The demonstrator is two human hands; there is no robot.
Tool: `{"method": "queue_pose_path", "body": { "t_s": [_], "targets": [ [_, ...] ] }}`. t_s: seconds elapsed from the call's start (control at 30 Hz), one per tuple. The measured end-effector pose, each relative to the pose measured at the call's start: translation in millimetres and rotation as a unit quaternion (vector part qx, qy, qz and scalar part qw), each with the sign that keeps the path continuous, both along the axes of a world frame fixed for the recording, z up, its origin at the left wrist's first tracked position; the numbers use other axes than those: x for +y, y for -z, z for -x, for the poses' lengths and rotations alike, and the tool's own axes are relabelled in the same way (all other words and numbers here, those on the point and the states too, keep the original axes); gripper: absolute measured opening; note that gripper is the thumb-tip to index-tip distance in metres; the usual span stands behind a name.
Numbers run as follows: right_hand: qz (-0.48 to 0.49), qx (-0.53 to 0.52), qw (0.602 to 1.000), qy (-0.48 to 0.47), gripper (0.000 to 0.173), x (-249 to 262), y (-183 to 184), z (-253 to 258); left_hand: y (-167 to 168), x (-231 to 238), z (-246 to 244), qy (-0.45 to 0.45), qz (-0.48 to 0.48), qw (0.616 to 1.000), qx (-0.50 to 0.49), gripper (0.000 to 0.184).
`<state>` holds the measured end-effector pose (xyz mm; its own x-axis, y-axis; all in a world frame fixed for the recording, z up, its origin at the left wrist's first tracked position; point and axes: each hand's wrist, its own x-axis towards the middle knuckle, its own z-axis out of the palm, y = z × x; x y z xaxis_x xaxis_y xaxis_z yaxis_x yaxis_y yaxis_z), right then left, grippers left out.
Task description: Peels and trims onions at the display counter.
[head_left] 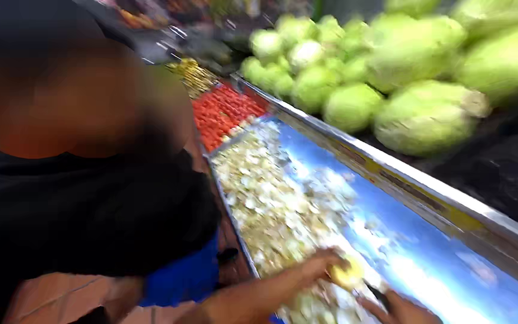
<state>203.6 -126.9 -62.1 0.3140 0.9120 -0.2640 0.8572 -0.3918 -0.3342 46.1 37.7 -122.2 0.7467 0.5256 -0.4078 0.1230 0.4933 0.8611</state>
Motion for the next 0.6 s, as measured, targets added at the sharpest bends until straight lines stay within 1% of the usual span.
{"method": "queue_pose_path", "body": {
  "t_s": [0.07,0.13,0.27,0.43,0.53,0.6],
  "targets": [
    [0.013,-0.038,0.999,0.012,0.078,-1,8,-8,-3,-4,-5,0.021,-0.001,1.0,0.02,0.057],
    [0.035,-0.042,0.998,0.008,0.079,6,7,-15,-1,0,-8,0.01,0.0,1.0,0.024,0.053],
    [0.061,-0.041,0.997,-0.008,0.079,2,11,-10,-2,-8,-7,0.003,-0.003,1.0,0.028,0.051],
    [0.116,-0.051,0.991,-0.044,0.083,7,7,-2,-6,-17,-14,0.006,-0.023,0.998,0.065,0.062],
    [0.081,-0.068,0.99,-0.088,0.084,6,22,2,-2,-26,-14,-0.003,-0.042,0.992,0.116,0.068],
    [0.05,-0.096,0.987,-0.116,0.082,8,33,-4,0,-26,-24,-0.037,-0.046,0.986,0.157,0.07]
  ]
}}
